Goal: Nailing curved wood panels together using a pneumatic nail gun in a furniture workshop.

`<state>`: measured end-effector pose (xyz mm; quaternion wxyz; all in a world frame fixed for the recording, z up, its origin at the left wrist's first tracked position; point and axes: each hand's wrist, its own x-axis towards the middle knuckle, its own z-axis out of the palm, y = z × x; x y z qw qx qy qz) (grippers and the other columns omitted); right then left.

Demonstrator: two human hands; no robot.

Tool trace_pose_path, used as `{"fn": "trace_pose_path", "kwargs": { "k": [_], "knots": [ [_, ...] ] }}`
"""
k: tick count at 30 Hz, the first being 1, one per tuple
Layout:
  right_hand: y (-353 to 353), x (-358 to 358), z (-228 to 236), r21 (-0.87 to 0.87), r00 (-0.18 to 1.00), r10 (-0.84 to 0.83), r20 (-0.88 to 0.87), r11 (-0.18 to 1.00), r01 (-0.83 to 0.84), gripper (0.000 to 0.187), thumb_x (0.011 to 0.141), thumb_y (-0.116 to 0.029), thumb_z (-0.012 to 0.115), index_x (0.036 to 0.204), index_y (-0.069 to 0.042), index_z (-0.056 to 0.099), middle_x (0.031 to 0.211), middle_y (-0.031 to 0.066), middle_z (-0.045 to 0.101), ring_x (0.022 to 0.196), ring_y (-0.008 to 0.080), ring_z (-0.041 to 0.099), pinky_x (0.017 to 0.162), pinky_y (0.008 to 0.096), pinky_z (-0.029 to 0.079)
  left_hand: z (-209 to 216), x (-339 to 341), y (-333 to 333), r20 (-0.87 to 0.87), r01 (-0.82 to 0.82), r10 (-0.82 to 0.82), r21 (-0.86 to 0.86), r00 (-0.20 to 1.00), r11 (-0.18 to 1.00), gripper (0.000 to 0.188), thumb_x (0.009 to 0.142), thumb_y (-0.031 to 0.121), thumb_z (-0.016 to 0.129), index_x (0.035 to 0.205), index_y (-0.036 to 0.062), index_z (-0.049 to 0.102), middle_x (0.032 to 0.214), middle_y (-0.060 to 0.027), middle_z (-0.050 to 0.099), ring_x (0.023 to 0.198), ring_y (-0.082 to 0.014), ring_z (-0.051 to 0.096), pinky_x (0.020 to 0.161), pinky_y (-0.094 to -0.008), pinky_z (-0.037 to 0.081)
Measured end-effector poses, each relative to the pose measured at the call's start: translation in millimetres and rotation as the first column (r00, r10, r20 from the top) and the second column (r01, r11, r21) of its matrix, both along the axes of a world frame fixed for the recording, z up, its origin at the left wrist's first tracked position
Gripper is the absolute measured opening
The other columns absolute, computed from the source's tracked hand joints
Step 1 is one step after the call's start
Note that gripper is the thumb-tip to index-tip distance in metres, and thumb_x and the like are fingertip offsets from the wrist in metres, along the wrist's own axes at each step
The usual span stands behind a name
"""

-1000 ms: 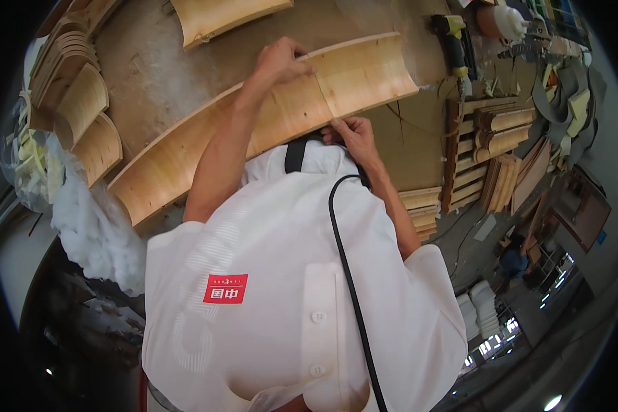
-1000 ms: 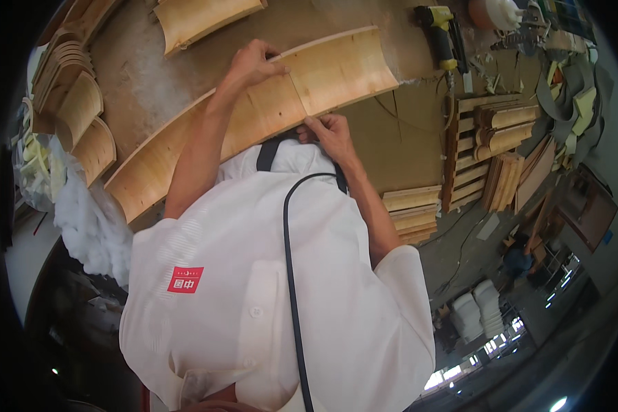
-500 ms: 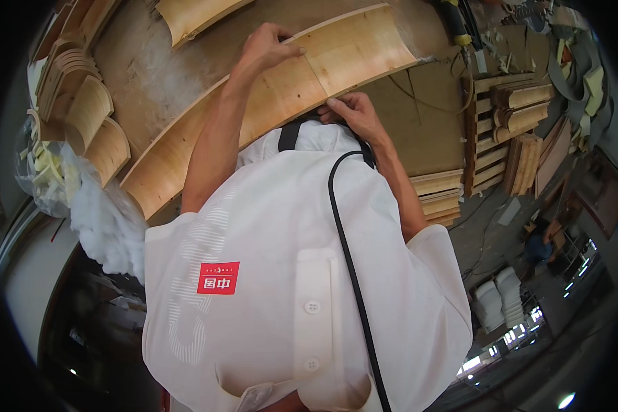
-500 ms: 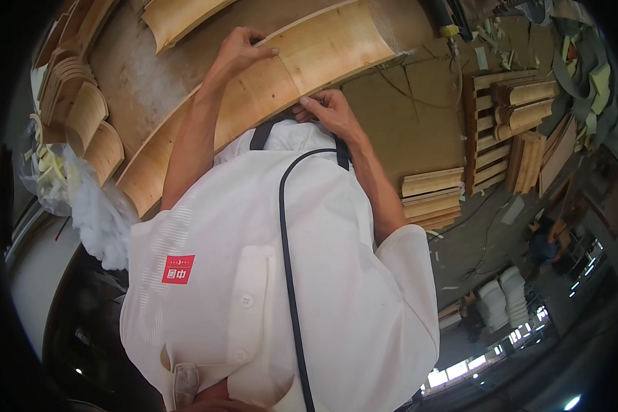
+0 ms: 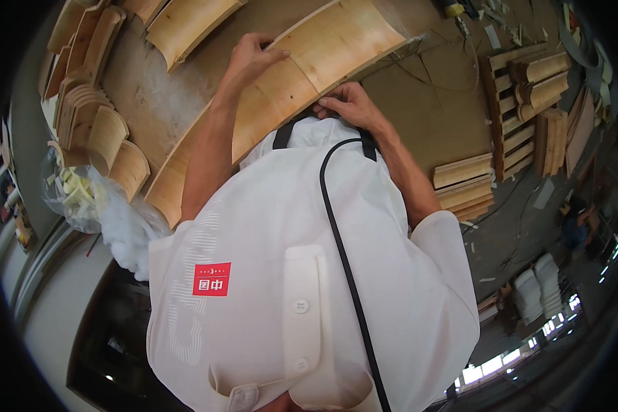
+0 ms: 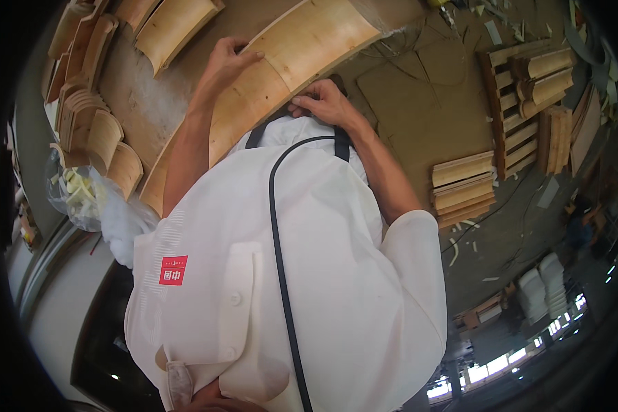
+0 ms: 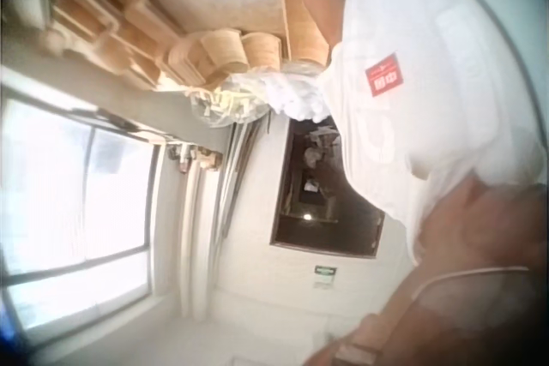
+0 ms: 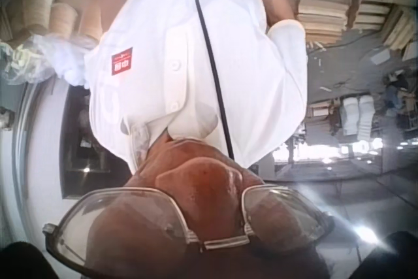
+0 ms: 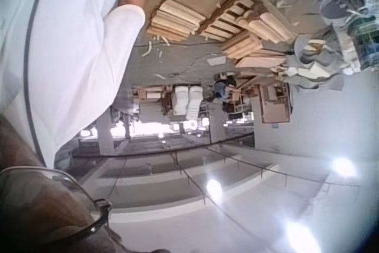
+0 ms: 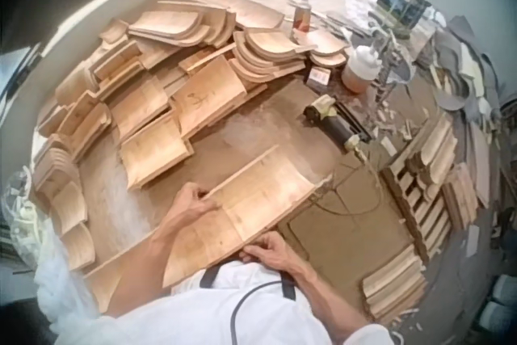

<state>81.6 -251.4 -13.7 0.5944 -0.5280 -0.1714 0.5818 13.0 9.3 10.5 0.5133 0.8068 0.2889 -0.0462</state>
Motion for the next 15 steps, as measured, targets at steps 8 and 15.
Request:
{"fn": "trace_pose_path", "kwargs": {
  "k": [8,15],
  "knots": [
    [-0.5,-5.1,-9.4,0.062,1.0,-0.013,0.011,0.998,0.012,0.024,0.094,-0.013,0.063,0.106,0.007,0.067,0.089,0.0116,0.071,0.075,0.0154,0.068,0.069,0.0269,0.054,22.5,1.0,-4.9,-0.041,0.061,-0.061,0.013,0.997,0.998,0.029,0.076,0.02,0.075,0.091,-0.0049,0.071,0.073,-0.0069,0.066,0.065,-0.0118,0.057,0.06,-0.0304,0.046],
    [0.2,-4.2,-10.8,0.035,1.0,0.021,0.0,0.999,-0.021,0.026,0.092,-0.013,0.063,0.108,0.007,0.067,0.092,0.0126,0.071,0.076,0.016,0.069,0.07,0.0265,0.054,22.7,-0.9,-5.6,-0.047,0.045,-0.047,-0.051,0.998,0.998,0.029,0.079,0.017,0.072,0.094,-0.0075,0.07,0.076,-0.0048,0.064,0.066,-0.0104,0.055,0.058,-0.0273,0.042]
  ]
}}
